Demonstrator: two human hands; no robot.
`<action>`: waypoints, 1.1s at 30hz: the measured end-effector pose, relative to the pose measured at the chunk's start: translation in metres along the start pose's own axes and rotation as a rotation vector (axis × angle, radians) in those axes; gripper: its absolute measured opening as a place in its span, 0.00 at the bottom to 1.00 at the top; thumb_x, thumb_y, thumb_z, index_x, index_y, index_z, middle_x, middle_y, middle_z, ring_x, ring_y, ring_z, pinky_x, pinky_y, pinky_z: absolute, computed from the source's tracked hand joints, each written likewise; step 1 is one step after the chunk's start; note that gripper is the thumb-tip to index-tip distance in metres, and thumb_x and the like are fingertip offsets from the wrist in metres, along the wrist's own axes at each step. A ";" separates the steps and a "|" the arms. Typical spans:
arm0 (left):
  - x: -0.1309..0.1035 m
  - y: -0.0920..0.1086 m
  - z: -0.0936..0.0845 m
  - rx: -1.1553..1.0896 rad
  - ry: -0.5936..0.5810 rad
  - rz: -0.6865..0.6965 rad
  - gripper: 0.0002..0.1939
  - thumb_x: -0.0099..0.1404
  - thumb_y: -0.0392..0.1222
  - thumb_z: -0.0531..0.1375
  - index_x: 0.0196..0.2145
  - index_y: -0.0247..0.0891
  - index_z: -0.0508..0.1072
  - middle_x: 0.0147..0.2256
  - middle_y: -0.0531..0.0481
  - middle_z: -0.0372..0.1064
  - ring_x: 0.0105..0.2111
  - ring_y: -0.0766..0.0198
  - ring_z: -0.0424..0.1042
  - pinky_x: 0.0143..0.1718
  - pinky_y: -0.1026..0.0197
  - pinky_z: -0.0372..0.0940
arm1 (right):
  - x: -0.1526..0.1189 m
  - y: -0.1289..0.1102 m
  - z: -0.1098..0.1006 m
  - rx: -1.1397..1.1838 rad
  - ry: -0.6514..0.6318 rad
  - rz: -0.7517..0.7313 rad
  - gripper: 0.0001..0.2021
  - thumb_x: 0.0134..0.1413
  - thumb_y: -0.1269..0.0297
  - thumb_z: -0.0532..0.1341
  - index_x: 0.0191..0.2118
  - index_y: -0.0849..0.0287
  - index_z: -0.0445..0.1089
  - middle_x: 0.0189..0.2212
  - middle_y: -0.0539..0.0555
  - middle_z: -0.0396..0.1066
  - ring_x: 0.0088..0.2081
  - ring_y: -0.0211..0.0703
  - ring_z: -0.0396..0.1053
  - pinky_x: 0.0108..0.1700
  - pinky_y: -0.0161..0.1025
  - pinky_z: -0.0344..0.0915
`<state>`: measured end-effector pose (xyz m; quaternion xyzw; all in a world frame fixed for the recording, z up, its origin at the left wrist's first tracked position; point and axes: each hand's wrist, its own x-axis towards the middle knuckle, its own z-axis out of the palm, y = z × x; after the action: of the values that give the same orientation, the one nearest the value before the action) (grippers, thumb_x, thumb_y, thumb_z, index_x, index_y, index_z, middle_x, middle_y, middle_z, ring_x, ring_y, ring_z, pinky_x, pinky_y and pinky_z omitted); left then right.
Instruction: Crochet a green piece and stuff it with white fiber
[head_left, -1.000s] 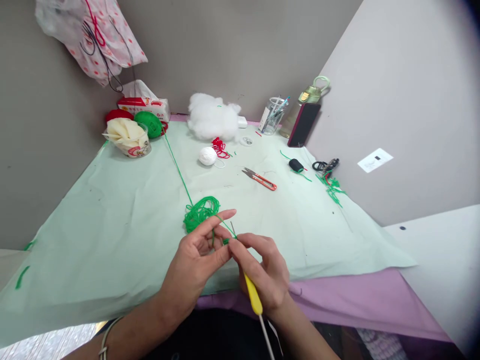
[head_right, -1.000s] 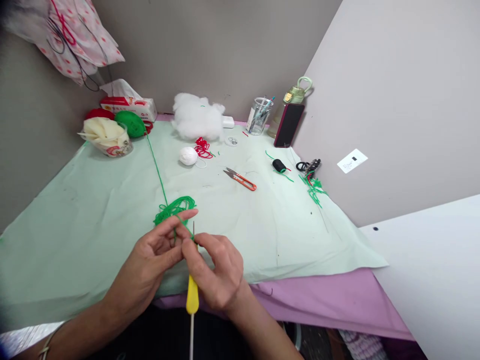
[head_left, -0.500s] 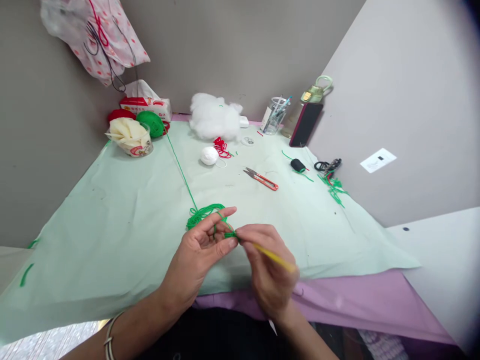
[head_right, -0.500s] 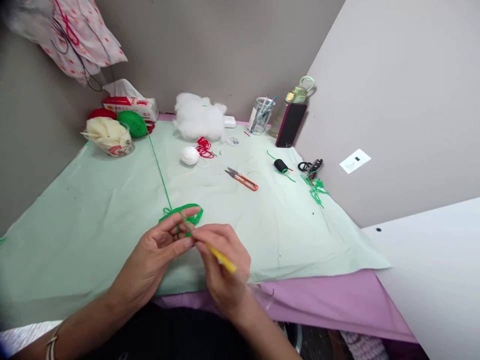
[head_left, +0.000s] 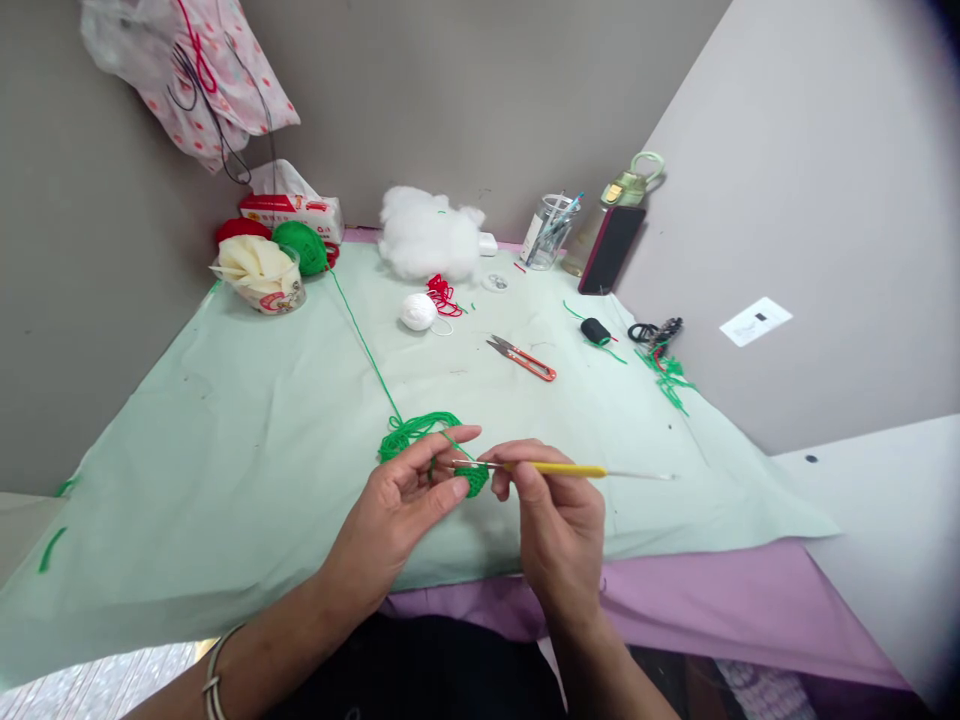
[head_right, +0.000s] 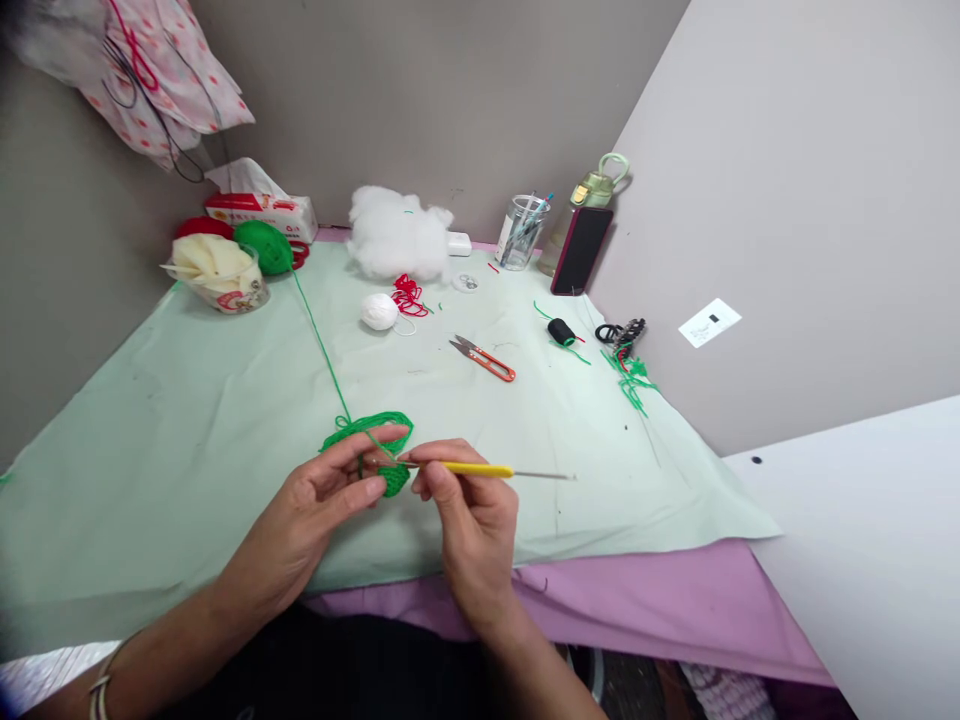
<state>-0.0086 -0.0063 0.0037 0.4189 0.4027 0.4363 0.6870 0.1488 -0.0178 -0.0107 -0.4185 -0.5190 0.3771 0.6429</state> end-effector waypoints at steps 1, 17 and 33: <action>0.000 -0.001 -0.001 0.022 0.003 0.004 0.18 0.64 0.46 0.69 0.53 0.53 0.81 0.42 0.51 0.73 0.43 0.60 0.67 0.49 0.60 0.62 | 0.000 0.001 -0.001 0.043 0.006 0.027 0.08 0.68 0.64 0.61 0.41 0.54 0.80 0.33 0.52 0.77 0.29 0.36 0.70 0.33 0.35 0.69; 0.001 0.000 0.003 -0.088 0.056 -0.027 0.19 0.62 0.42 0.71 0.52 0.48 0.81 0.35 0.53 0.70 0.38 0.64 0.67 0.46 0.62 0.64 | -0.015 0.005 -0.008 -0.679 -0.171 -0.638 0.20 0.65 0.76 0.60 0.58 0.53 0.73 0.46 0.60 0.79 0.44 0.47 0.78 0.41 0.43 0.78; 0.003 0.003 0.007 -0.151 0.029 -0.060 0.21 0.61 0.44 0.73 0.52 0.47 0.81 0.38 0.52 0.74 0.42 0.63 0.69 0.49 0.62 0.64 | -0.011 0.001 0.000 -0.427 -0.082 -0.432 0.19 0.64 0.78 0.61 0.54 0.51 0.77 0.44 0.56 0.79 0.43 0.44 0.77 0.40 0.41 0.76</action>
<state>-0.0027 -0.0044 0.0086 0.3472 0.3907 0.4507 0.7236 0.1466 -0.0275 -0.0160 -0.4084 -0.6890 0.1307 0.5842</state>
